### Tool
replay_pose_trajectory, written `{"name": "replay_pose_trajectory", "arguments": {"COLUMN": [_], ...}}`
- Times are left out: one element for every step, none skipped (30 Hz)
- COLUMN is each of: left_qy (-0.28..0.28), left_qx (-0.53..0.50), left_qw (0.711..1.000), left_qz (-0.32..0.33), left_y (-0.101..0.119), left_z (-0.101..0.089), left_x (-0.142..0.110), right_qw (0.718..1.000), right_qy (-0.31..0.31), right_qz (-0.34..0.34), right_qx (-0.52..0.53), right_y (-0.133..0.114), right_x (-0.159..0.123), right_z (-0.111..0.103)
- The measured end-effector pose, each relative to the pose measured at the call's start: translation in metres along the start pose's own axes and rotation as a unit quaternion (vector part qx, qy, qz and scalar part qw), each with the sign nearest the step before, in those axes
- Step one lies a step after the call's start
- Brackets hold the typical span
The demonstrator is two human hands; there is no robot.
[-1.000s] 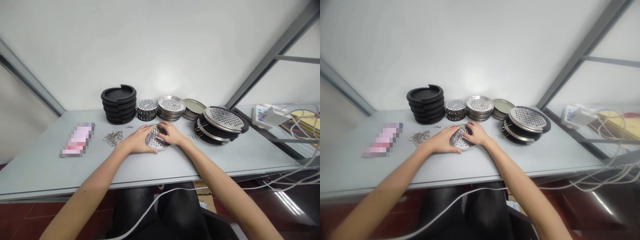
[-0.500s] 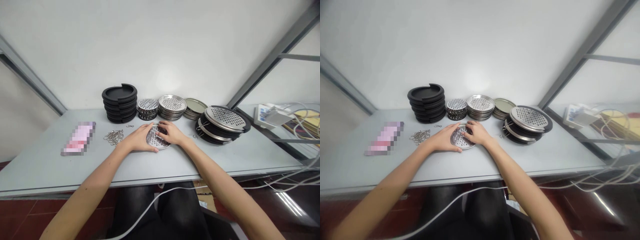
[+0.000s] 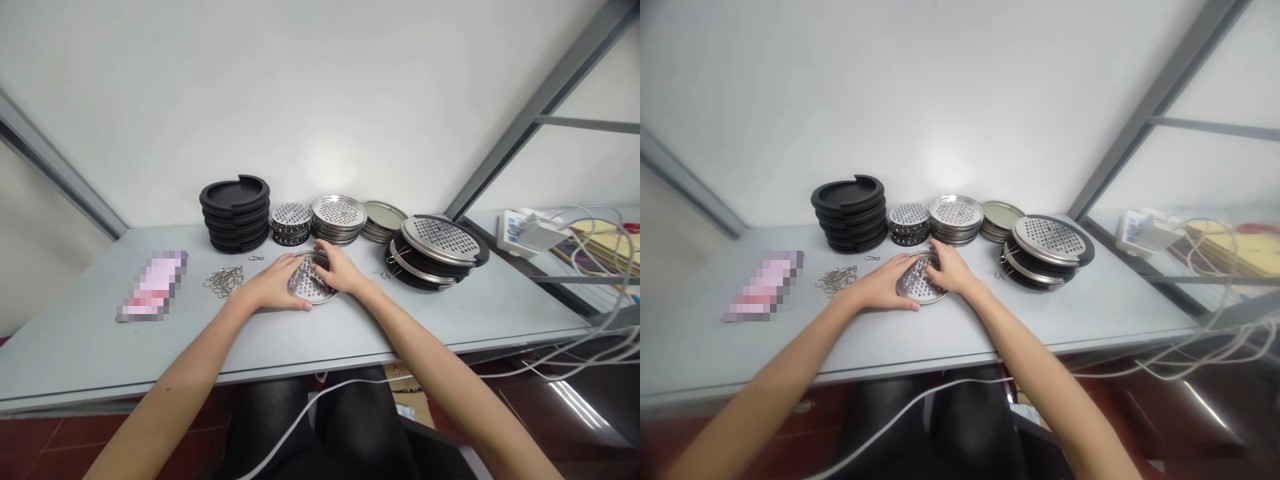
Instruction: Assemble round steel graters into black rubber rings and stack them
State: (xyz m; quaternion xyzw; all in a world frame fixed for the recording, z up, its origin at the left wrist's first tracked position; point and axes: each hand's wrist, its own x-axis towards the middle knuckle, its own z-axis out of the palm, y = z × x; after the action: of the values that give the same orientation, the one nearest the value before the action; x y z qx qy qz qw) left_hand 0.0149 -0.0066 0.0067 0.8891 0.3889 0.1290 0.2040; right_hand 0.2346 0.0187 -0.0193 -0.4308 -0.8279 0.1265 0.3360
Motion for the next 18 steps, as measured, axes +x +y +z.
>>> {"name": "replay_pose_trajectory", "arguments": {"left_qy": [-0.001, 0.000, 0.002, 0.004, 0.007, 0.008, 0.007, 0.006, 0.003, -0.001, -0.004, -0.006, -0.007, -0.009, -0.009, -0.008, -0.008, -0.007], "left_qx": [0.001, -0.001, -0.004, -0.008, -0.011, -0.012, -0.011, -0.008, -0.005, -0.001, 0.001, 0.003, 0.003, 0.003, 0.003, 0.003, 0.004, 0.004], "left_qw": [1.000, 1.000, 1.000, 1.000, 1.000, 1.000, 1.000, 1.000, 1.000, 1.000, 1.000, 1.000, 1.000, 1.000, 1.000, 1.000, 1.000, 1.000], "left_qz": [0.002, 0.004, 0.006, 0.009, 0.012, 0.015, 0.016, 0.014, 0.010, 0.005, 0.000, -0.003, -0.004, -0.004, -0.004, -0.004, -0.004, -0.004], "left_y": [0.0000, 0.0000, 0.0001, 0.0000, 0.0000, -0.0002, -0.0004, -0.0007, -0.0011, -0.0013, -0.0015, -0.0015, -0.0014, -0.0011, -0.0007, -0.0003, 0.0000, 0.0003], "left_z": [-0.0002, -0.0003, -0.0004, -0.0004, -0.0003, -0.0002, 0.0001, 0.0004, 0.0007, 0.0009, 0.0011, 0.0012, 0.0011, 0.0010, 0.0008, 0.0006, 0.0003, 0.0002], "left_x": [0.0000, -0.0001, 0.0000, 0.0000, 0.0002, 0.0003, 0.0005, 0.0006, 0.0007, 0.0007, 0.0007, 0.0007, 0.0007, 0.0007, 0.0006, 0.0007, 0.0007, 0.0007], "right_qw": [1.000, 1.000, 1.000, 1.000, 1.000, 1.000, 0.999, 0.999, 0.999, 0.999, 0.999, 0.999, 0.999, 0.999, 0.999, 0.999, 1.000, 1.000], "right_qy": [0.002, 0.001, -0.001, -0.005, -0.010, -0.017, -0.024, -0.030, -0.035, -0.037, -0.036, -0.034, -0.031, -0.029, -0.027, -0.025, -0.025, -0.024], "right_qz": [0.004, 0.009, 0.014, 0.019, 0.022, 0.023, 0.024, 0.024, 0.025, 0.027, 0.029, 0.031, 0.031, 0.027, 0.022, 0.017, 0.013, 0.012], "right_qx": [0.007, 0.011, 0.012, 0.012, 0.011, 0.010, 0.010, 0.011, 0.013, 0.015, 0.017, 0.018, 0.017, 0.013, 0.010, 0.008, 0.008, 0.009], "right_y": [-0.0016, -0.0031, -0.0042, -0.0049, -0.0052, -0.0052, -0.0049, -0.0046, -0.0043, -0.0041, -0.0040, -0.0041, -0.0042, -0.0044, -0.0046, -0.0047, -0.0048, -0.0049], "right_x": [0.0001, 0.0002, 0.0002, 0.0001, 0.0001, -0.0001, -0.0002, -0.0003, -0.0004, -0.0005, -0.0006, -0.0008, -0.0009, -0.0011, -0.0012, -0.0012, -0.0012, -0.0011], "right_z": [-0.0007, -0.0012, -0.0015, -0.0016, -0.0014, -0.0010, -0.0005, 0.0000, 0.0005, 0.0008, 0.0011, 0.0012, 0.0014, 0.0016, 0.0017, 0.0018, 0.0019, 0.0020]}}
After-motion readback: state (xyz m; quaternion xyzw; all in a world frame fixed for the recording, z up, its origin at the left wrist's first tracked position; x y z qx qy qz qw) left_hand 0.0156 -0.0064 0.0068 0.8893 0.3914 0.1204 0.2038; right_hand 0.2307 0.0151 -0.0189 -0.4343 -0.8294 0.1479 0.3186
